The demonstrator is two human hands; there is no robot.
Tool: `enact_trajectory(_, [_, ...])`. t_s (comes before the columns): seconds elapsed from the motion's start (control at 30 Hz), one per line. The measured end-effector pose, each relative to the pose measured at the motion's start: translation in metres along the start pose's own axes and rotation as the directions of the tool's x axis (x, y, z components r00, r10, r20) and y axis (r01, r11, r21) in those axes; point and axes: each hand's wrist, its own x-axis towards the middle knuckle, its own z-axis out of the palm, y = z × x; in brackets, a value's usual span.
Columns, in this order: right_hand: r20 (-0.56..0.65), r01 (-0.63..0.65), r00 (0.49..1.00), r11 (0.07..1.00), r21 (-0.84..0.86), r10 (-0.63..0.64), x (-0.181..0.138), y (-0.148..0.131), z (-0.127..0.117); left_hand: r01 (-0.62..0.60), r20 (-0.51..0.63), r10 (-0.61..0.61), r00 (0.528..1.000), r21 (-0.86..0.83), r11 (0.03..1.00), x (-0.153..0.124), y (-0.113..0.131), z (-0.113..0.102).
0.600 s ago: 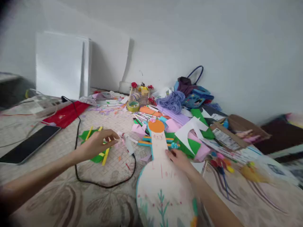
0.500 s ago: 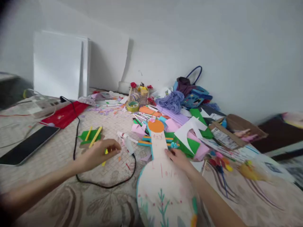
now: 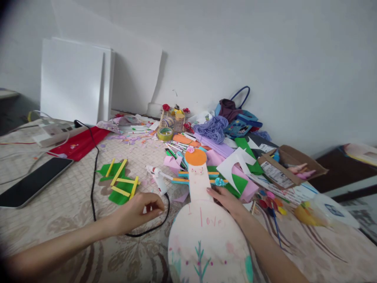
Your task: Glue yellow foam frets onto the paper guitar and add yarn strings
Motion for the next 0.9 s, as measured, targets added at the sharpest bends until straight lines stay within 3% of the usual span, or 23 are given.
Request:
enact_trajectory(0.33, [-0.044, 0.149, 0.986, 0.975, -0.162, -0.158, -0.042, -0.024, -0.012, 0.017, -0.048, -0.016, 0.999, 0.019, 1.0, 0.003, 0.01, -0.009])
enact_trajectory(0.43, [-0.056, 0.171, 0.98, 0.959, -0.227, -0.188, -0.054, -0.029, -0.007, -0.061, -0.168, 0.07, 0.983, 0.059, 0.996, 0.009, 0.024, -0.022])
enact_trajectory(0.53, [-0.07, 0.182, 0.975, 0.941, -0.285, -0.21, -0.063, -0.033, -0.001, -0.215, -0.357, 0.258, 0.898, 0.158, 0.964, 0.023, 0.041, -0.043])
enact_trajectory(0.63, [-0.067, 0.177, 0.975, 0.921, -0.347, -0.213, -0.068, -0.036, 0.004, -0.267, -0.457, 0.475, 0.752, 0.447, 0.854, 0.046, 0.052, -0.062])
enact_trajectory(0.7, [-0.061, 0.178, 0.975, 0.914, -0.364, -0.214, -0.069, -0.037, 0.006, -0.223, -0.426, 0.583, 0.691, 0.643, 0.733, 0.061, 0.054, -0.069])
enact_trajectory(0.8, [-0.074, 0.189, 0.97, 0.907, -0.376, -0.233, -0.07, -0.038, 0.008, -0.143, -0.323, 0.673, 0.665, 0.83, 0.54, 0.076, 0.053, -0.071])
enact_trajectory(0.9, [-0.083, 0.197, 0.966, 0.907, -0.371, -0.244, -0.071, -0.039, 0.009, -0.107, -0.224, 0.694, 0.684, 0.911, 0.399, 0.083, 0.051, -0.068])
